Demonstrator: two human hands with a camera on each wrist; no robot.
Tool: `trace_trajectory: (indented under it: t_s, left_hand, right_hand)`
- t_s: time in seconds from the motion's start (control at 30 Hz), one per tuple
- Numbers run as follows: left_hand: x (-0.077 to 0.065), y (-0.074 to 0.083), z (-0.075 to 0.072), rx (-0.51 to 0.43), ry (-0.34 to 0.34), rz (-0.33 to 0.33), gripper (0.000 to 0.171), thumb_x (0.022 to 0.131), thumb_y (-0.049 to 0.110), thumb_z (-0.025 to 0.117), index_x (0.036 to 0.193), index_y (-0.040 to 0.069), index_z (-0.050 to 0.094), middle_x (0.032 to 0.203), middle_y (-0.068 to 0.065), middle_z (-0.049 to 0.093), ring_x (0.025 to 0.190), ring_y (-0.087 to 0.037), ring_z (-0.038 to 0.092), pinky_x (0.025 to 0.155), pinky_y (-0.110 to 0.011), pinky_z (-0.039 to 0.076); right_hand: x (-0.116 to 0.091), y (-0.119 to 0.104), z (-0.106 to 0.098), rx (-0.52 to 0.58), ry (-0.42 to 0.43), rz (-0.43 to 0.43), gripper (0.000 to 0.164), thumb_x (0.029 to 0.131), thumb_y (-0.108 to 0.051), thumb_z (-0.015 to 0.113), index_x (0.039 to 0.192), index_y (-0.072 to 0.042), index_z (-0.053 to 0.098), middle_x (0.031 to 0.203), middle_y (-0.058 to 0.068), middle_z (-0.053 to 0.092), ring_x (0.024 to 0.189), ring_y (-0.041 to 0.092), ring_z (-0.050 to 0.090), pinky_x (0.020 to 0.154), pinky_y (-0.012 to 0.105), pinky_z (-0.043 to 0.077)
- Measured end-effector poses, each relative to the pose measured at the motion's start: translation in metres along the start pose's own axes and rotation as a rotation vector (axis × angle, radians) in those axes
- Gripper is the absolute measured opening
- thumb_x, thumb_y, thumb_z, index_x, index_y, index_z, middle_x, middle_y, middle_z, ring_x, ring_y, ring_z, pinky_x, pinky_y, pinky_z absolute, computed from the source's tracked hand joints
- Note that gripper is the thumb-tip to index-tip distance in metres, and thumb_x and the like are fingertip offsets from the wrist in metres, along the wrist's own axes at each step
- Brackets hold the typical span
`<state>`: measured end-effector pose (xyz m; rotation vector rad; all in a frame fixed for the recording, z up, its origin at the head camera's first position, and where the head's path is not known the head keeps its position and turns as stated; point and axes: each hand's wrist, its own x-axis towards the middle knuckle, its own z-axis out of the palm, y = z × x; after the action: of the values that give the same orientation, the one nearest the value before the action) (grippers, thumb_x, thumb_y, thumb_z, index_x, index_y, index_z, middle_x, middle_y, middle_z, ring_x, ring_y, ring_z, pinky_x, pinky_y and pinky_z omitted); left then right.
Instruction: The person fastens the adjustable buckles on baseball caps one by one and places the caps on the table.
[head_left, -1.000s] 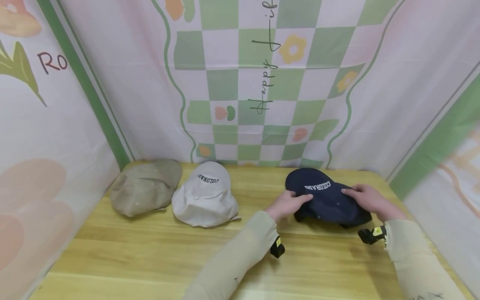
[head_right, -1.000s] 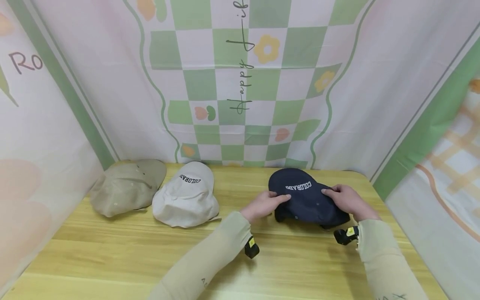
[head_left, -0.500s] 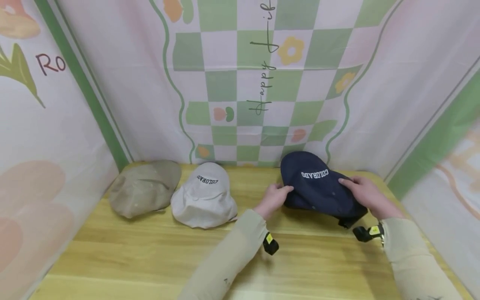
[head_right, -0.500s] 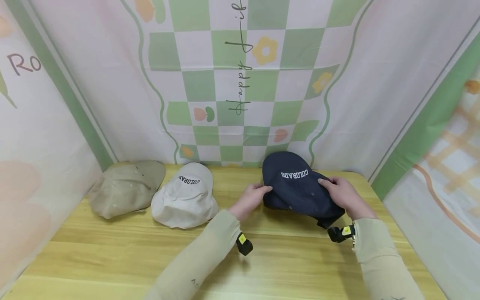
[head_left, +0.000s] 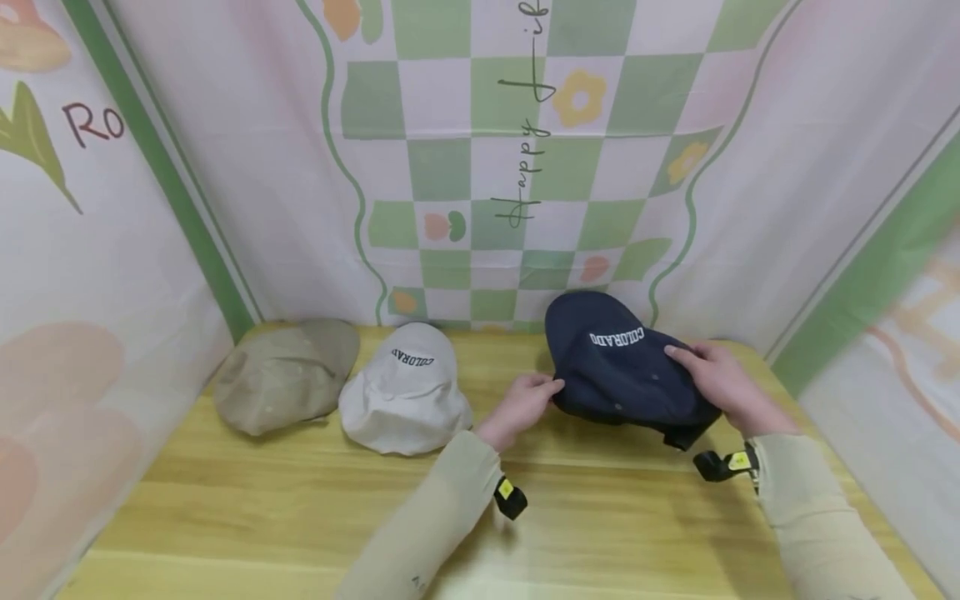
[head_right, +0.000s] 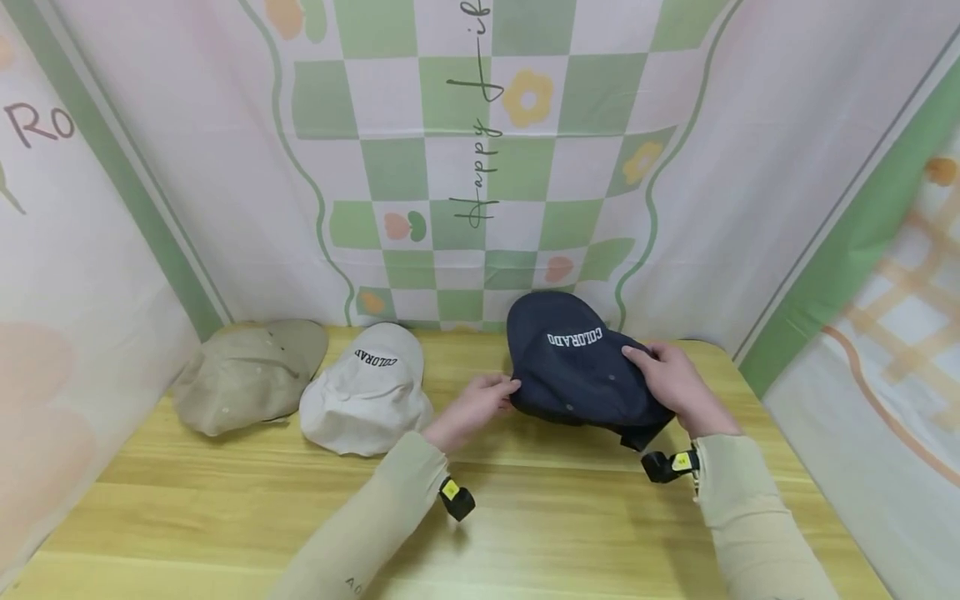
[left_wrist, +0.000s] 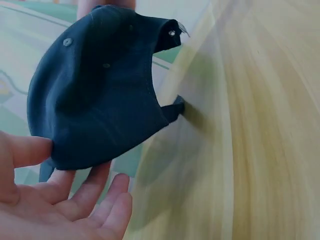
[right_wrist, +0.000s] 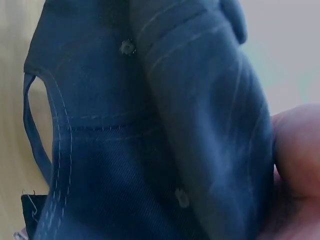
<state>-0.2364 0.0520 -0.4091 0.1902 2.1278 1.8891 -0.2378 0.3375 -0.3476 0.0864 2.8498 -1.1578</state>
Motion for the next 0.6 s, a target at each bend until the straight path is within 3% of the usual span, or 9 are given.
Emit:
trace_trajectory:
  t_s: [0.13, 0.27, 0.37, 0.47, 0.6]
  left_hand:
    - [0.000, 0.000, -0.004, -0.082, 0.043, 0.032, 0.023, 0.104, 0.019, 0.058, 0.090, 0.002, 0.062, 0.090, -0.003, 0.062, 0.085, -0.027, 0.064, 0.082, -0.036, 0.052]
    - [-0.001, 0.003, -0.009, -0.179, 0.072, 0.058, 0.021, 0.104, 0.016, 0.057, 0.090, 0.001, 0.060, 0.084, -0.002, 0.060, 0.071, -0.017, 0.060, 0.088, -0.049, 0.053]
    - [-0.003, 0.005, -0.014, -0.200, 0.086, 0.062, 0.021, 0.104, 0.018, 0.057, 0.093, 0.001, 0.061, 0.081, -0.002, 0.058, 0.065, -0.015, 0.055, 0.080, -0.044, 0.054]
    - [-0.005, 0.008, -0.019, -0.201, 0.100, 0.060, 0.021, 0.105, 0.021, 0.056, 0.095, 0.003, 0.062, 0.080, -0.001, 0.056, 0.064, -0.014, 0.053, 0.070, -0.034, 0.050]
    - [-0.007, 0.010, -0.024, -0.227, 0.127, 0.080, 0.022, 0.105, 0.022, 0.056, 0.097, 0.003, 0.062, 0.083, -0.001, 0.057, 0.068, -0.013, 0.053, 0.065, -0.026, 0.046]
  right_hand:
    - [0.000, -0.003, 0.004, 0.039, -0.009, -0.010, 0.059, 0.107, -0.051, 0.043, 0.109, 0.006, 0.056, 0.098, 0.014, 0.058, 0.080, 0.022, 0.054, 0.065, 0.030, 0.047]
    - [-0.001, -0.007, 0.007, 0.083, -0.022, -0.017, 0.059, 0.105, -0.053, 0.048, 0.113, 0.005, 0.057, 0.100, 0.013, 0.059, 0.081, 0.021, 0.056, 0.067, 0.029, 0.049]
    - [-0.002, -0.011, 0.009, 0.111, -0.043, -0.020, 0.066, 0.105, -0.054, 0.048, 0.126, 0.008, 0.058, 0.113, 0.021, 0.062, 0.089, 0.024, 0.059, 0.073, 0.029, 0.050]
    - [-0.004, -0.014, 0.012, 0.129, -0.073, -0.015, 0.076, 0.104, -0.056, 0.046, 0.141, 0.010, 0.051, 0.135, 0.030, 0.055, 0.109, 0.033, 0.058, 0.085, 0.030, 0.047]
    - [-0.005, -0.015, 0.018, 0.175, -0.104, 0.001, 0.083, 0.103, -0.061, 0.045, 0.145, 0.010, 0.048, 0.141, 0.027, 0.052, 0.119, 0.029, 0.054, 0.093, 0.030, 0.043]
